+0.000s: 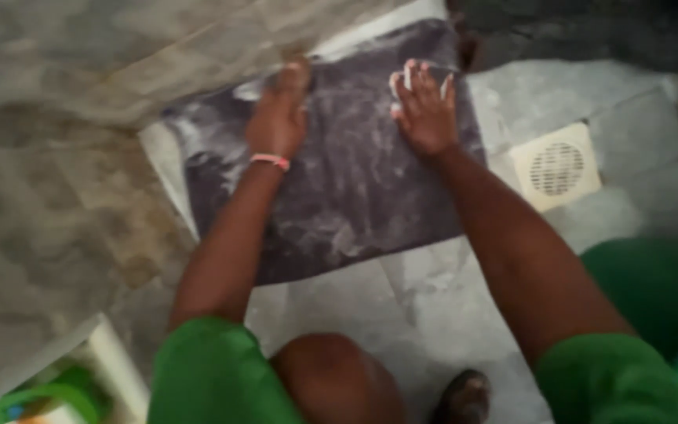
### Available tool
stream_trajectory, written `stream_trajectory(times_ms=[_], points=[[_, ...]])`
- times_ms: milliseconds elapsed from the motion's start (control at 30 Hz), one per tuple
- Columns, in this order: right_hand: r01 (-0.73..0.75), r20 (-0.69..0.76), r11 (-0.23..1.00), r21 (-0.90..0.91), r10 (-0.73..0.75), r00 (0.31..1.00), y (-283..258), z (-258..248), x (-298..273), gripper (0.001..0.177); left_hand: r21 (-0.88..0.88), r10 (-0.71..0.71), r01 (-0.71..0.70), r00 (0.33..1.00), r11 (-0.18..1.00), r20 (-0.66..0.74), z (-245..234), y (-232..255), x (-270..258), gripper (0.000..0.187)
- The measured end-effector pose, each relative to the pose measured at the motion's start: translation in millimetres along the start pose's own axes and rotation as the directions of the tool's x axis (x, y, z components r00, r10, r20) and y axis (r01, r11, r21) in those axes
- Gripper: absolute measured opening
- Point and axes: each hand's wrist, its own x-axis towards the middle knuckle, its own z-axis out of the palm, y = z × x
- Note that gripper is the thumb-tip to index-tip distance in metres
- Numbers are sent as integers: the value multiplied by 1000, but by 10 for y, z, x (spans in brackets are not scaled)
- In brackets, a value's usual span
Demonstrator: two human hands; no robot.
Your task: Scrubbing a floor mat with a brush and soapy water in a bathroom environment.
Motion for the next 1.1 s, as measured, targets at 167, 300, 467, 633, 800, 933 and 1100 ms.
stream_trajectory(times_ms=[167,300,467,633,800,933,1100], points=[[131,-38,968,216,-125,991,-1022,255,365,55,-154,119,-122,993,981,-25,249,-326,-275,69],[48,-118,966,256,-18,993,-1156,329,396,53,-229,45,-20,994,973,104,-127,-77,-432,81],[-42,9,982,182,41,999,-871,11,-61,57,-364,196,-135,971,921,136,94,102,-547,75],[-209,23,975,70,208,978,-230,-64,-565,57,-308,95,-42,982,951,161,-94,117,-584,76],[-331,70,944,-7,330,941,301,-198,-754,62,-153,-163,191,970,970,178,-295,-64,-700,78],[-538,176,843,14,527,831,-120,-356,-450,78,-431,-145,110,988,896,-48,173,-82,-609,79],[-391,20,919,45,391,920,-606,898,-52,93,-273,-119,147,986,951,118,-78,772,-315,70]])
